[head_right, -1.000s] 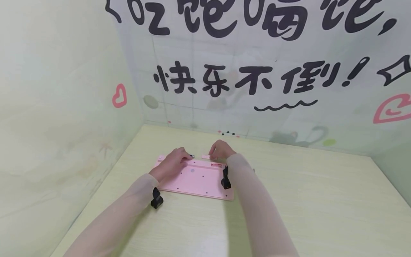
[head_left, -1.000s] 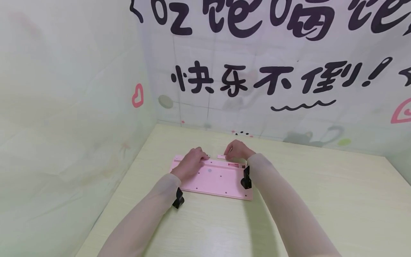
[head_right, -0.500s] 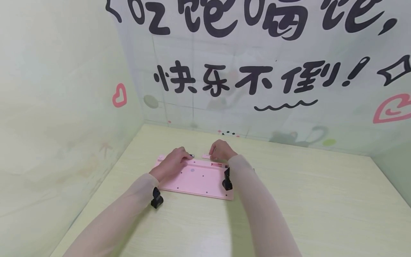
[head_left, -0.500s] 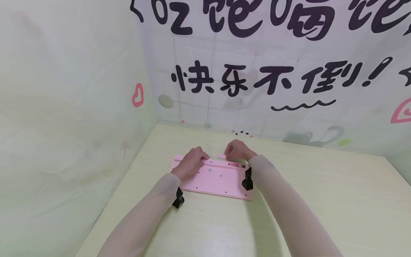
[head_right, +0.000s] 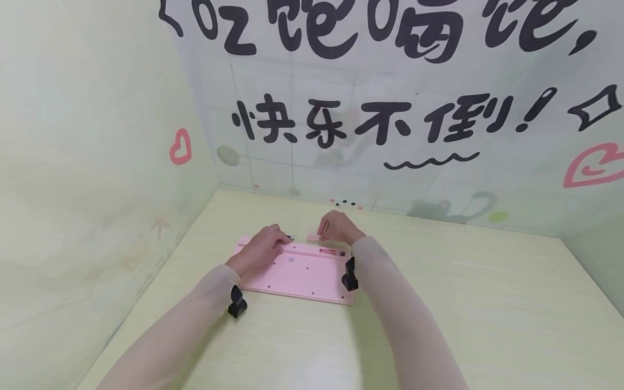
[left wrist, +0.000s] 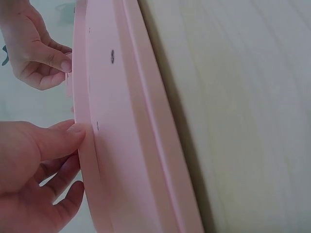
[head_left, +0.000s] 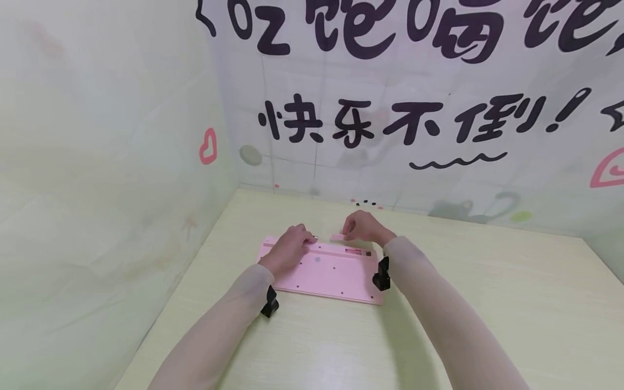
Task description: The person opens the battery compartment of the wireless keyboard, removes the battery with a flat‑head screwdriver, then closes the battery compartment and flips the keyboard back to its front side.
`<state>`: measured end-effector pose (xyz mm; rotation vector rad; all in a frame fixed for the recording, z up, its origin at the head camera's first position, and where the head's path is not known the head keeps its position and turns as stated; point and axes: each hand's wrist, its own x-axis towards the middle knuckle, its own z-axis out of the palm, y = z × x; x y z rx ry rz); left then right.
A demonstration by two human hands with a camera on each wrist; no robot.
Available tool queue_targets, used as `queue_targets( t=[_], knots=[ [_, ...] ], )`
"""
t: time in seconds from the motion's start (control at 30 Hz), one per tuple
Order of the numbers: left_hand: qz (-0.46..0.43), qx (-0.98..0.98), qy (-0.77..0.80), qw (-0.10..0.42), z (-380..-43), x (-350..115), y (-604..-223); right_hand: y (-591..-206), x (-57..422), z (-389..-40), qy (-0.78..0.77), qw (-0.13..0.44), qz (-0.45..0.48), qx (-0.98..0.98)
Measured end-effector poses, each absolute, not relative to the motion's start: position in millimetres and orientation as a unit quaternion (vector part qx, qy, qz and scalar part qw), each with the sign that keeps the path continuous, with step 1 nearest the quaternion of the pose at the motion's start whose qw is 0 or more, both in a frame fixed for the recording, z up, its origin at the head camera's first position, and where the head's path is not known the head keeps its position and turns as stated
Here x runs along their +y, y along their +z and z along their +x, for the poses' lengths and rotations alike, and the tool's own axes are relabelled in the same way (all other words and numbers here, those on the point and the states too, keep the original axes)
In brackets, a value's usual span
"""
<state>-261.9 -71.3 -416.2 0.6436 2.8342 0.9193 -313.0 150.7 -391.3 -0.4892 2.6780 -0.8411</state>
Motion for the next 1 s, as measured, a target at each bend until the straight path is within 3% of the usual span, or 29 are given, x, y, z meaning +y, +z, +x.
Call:
queue_targets(
  t=[0.6,1.0],
  knots=[
    [0.207,0.932,0.296,0.039,-259.7,-69.6,-414.8,-378.4,170.1,-295.5,-0.299,0.132,-0.225,0.918],
    [0.21,0.929,0.304,0.038,-258.0,-70.0,-413.8,-379.1,176.8,-287.2,-0.282,0.165,-0.205,0.923]
  ],
)
